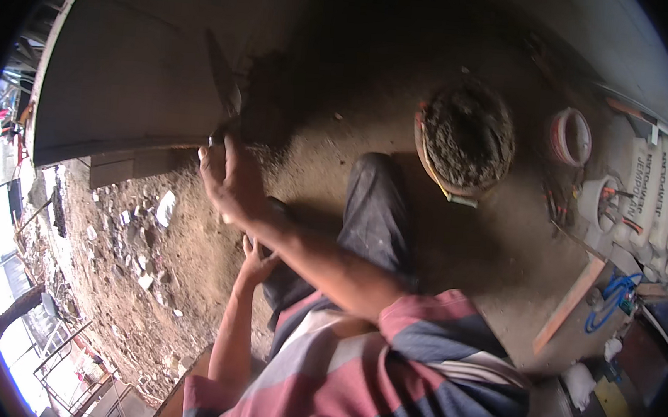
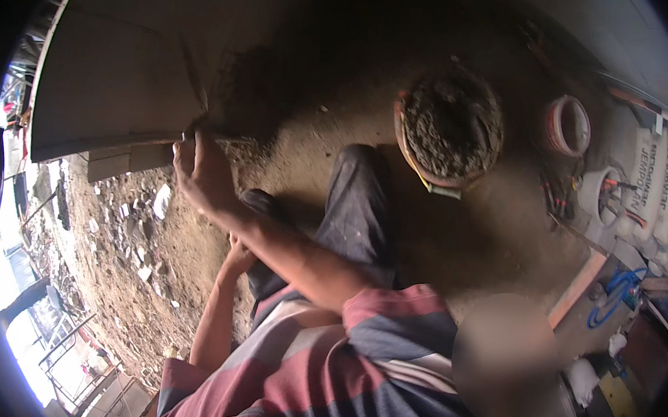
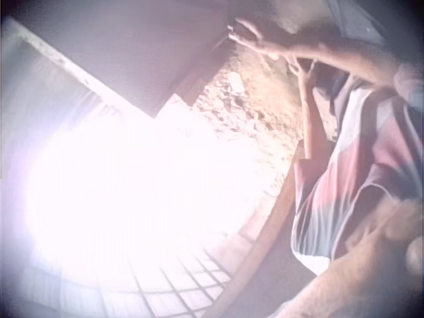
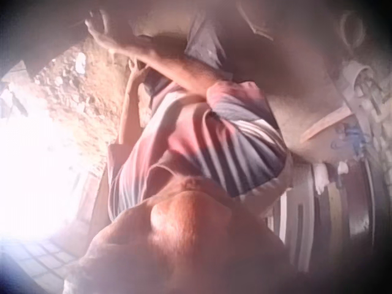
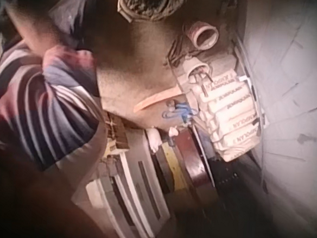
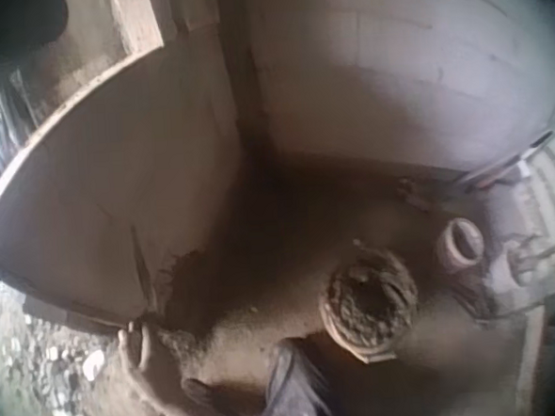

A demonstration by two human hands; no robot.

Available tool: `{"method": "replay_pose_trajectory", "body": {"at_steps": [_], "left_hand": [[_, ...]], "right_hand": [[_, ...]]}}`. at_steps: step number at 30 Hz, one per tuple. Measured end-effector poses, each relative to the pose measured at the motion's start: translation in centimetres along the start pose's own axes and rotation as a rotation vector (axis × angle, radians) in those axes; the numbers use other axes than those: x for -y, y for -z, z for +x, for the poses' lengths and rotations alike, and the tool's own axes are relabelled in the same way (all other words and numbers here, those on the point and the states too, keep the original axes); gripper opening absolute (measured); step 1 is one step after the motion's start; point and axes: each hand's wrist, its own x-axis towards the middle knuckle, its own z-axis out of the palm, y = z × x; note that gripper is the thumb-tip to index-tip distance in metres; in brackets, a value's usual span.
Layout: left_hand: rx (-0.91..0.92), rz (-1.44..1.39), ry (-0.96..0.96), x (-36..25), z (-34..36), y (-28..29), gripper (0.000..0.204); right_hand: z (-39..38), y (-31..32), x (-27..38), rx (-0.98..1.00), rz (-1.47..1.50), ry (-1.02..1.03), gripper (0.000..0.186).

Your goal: The person pours water into a pile of dry cement mix and uses a hoe to combine the materials. After mixing, the person scoops the wet cement into a bucket, carries it into a room, and uses a trowel to apply the mortar to a wall.

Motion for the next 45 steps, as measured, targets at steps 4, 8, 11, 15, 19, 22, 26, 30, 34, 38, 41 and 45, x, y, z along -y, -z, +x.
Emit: {"method": "replay_pose_trajectory", "body": {"at_steps": [4,8,11,15,19,22,26,30,34,38,41,45], "left_hand": [[-0.004,-0.258,0.18,-11.0,-0.6,5.3,0.105],[-0.137,-0.294,0.069,-10.5,-1.2,3.7,0.085],[-0.155,-0.356,0.053,-9.2,-2.5,3.3,0.082],[-0.082,-0.343,0.008,-9.3,-1.8,3.7,0.081],[-0.079,-0.382,0.023,-8.9,-3.7,2.3,0.082],[-0.1,-0.35,0.004,-8.2,-2.8,1.1,0.083],[-0.015,-0.296,0.069,-11.2,-3.0,3.3,0.084],[-0.079,-0.421,0.024,-10.1,-5.6,2.6,0.079],[-0.05,-0.504,-0.028,-10.7,-5.6,2.5,0.074],[-0.042,-0.352,0.026,-11.5,-4.1,2.6,0.076],[-0.022,-0.376,0.066,-13.0,-5.4,4.0,0.081],[-0.047,-0.446,0.023,-10.4,-6.2,2.7,0.082]], "right_hand": [[5.4,18.7,-2.6,0.246,-0.409,-0.199,0.04],[8.5,41.7,-2.8,0.085,-1.242,-0.323,0.041],[11.6,47.7,-3.0,0.121,-1.536,-0.422,0.037],[10.2,47.7,-7.1,0.142,-1.571,-0.509,0.035],[6.2,47.3,-1.4,0.455,-1.664,-0.335,0.037],[7.6,46.1,0.5,0.248,-1.126,-0.687,0.039],[7.5,48.2,-5.2,0.221,-1.322,-0.609,0.034],[8.8,47.5,-0.5,0.153,-1.443,-0.502,0.034],[7.3,50.7,-10.4,0.088,-1.358,-0.474,0.032],[7.1,49.0,-9.9,0.151,-0.493,-0.871,0.037],[4.9,49.6,-7.6,0.086,-0.254,-0.883,0.04],[1.8,48.1,-3.6,-0.077,-0.416,-0.614,0.034]]}}
